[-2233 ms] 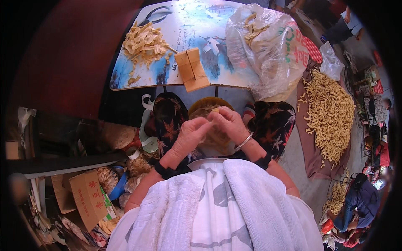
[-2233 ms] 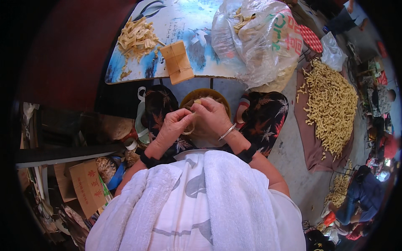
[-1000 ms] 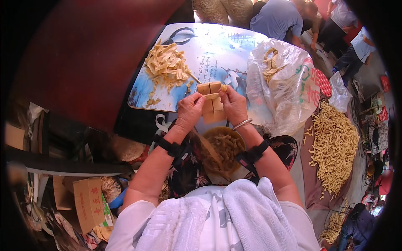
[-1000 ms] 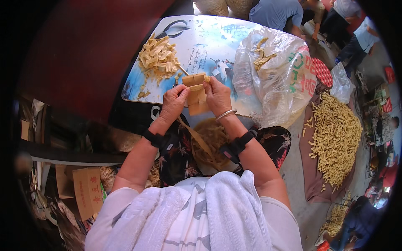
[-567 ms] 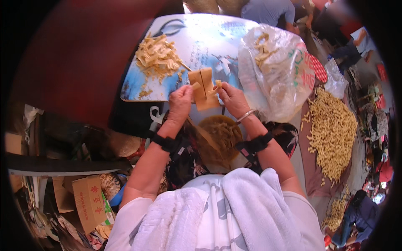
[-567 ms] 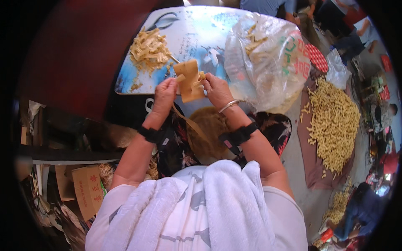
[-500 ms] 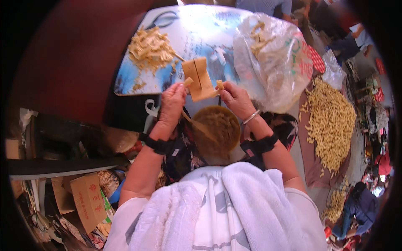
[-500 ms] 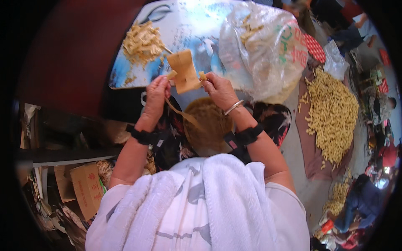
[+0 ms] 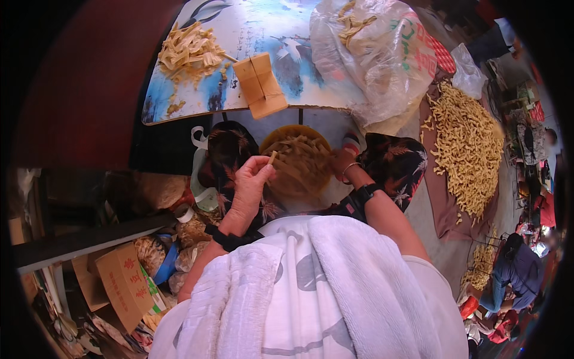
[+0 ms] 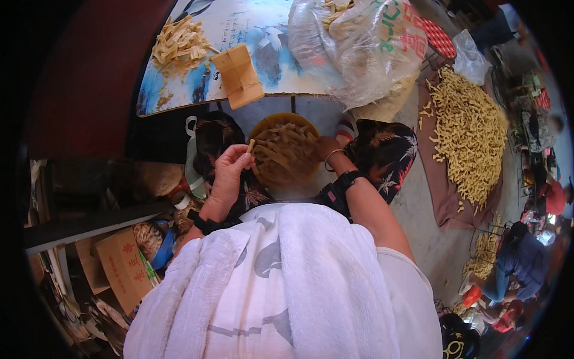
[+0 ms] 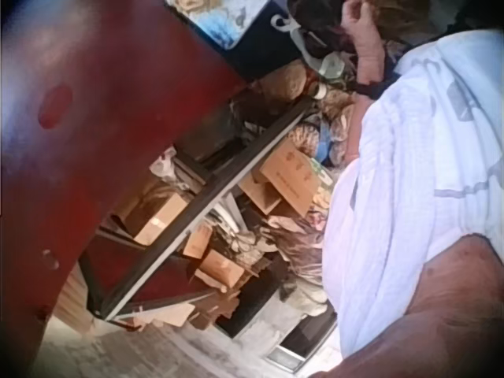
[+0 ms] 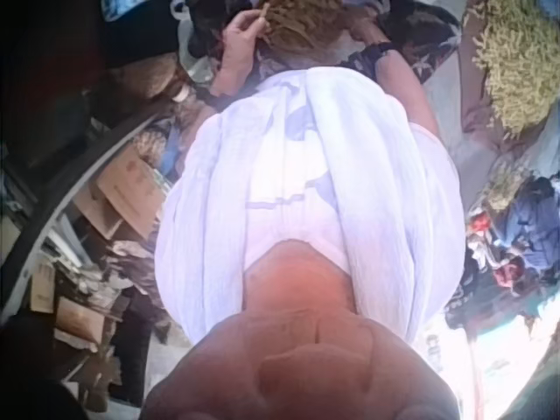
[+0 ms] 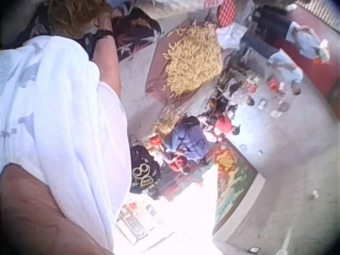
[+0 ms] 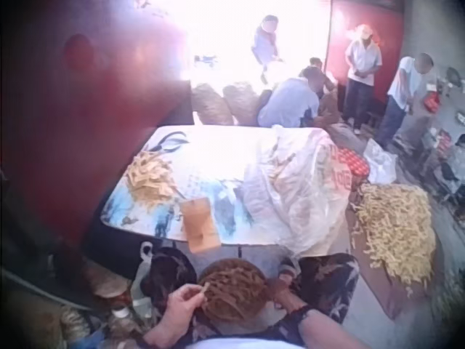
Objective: The person bundles thin, light-colored strips of a food product by hand and ties them together using a thin string.
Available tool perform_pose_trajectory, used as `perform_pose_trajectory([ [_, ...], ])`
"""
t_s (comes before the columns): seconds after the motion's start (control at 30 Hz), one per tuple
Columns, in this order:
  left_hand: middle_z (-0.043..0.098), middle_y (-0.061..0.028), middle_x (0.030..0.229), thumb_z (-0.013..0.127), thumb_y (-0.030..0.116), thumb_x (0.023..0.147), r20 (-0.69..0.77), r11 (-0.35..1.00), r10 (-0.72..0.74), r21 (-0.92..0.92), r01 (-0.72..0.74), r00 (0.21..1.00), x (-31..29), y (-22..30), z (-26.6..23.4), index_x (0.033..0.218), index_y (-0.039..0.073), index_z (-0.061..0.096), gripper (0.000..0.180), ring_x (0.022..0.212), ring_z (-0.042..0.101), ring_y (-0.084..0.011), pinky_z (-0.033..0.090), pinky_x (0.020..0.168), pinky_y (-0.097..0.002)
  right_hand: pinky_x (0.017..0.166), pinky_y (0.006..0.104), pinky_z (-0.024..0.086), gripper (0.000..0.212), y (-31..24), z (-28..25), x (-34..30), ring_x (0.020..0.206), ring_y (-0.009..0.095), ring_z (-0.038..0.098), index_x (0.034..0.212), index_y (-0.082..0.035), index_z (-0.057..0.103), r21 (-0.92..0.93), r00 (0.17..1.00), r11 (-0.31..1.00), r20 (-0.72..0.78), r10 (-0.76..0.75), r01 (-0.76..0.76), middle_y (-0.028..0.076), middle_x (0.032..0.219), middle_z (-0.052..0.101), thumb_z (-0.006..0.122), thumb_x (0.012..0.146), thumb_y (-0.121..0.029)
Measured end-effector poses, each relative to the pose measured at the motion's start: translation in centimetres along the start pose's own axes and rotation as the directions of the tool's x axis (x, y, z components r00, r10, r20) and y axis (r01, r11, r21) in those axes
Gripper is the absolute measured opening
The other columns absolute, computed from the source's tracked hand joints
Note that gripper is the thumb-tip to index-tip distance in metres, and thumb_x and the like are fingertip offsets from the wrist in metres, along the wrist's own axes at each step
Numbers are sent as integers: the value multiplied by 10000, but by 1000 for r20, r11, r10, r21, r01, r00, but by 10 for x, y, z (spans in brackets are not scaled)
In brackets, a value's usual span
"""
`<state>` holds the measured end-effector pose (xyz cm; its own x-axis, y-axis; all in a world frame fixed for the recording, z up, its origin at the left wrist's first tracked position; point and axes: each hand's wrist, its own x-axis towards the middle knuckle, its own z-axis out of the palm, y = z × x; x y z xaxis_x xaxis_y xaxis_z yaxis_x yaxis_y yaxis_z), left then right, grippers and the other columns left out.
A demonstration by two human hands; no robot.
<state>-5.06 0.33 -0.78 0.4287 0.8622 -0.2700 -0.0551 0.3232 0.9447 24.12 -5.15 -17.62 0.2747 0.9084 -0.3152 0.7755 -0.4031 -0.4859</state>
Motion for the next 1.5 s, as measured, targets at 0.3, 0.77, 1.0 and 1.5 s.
perform_pose_trajectory([
  [0.3,677,-36,941,633,61,883,53,999,-29,-30,30,998,4,-4,8,1032,25,639,153,857,632,-105,480,809,-234,809,358,512,332,-119,-66,-56,916,289,662,1083,-22,658,594,965,786,62,-256,171,175,1043,676,610,880,-281],
  [0.77,671,-90,844,549,258,965,177,770,-493,-366,522,852,-5,21,18,993,39,626,234,754,657,-192,539,679,-301,638,350,505,117,-193,-79,-104,742,302,645,912,-53,580,517,820,638,-334,-465,571,135,784,619,589,800,-24],
  [1.0,641,-59,832,571,98,903,114,906,-392,-123,404,913,23,-14,-1,1058,9,616,184,620,606,-149,488,523,-277,618,400,477,90,-189,-74,-107,730,373,594,903,-54,510,452,745,598,-304,-594,662,169,762,553,560,896,-128],
  [1.5,559,-146,807,643,37,760,482,123,490,787,-605,726,-6,33,32,974,28,601,219,684,613,-349,497,576,-412,423,229,439,181,-179,-51,-81,507,87,576,1008,-83,571,918,995,384,94,36,-101,18,762,639,540,969,-257],
])
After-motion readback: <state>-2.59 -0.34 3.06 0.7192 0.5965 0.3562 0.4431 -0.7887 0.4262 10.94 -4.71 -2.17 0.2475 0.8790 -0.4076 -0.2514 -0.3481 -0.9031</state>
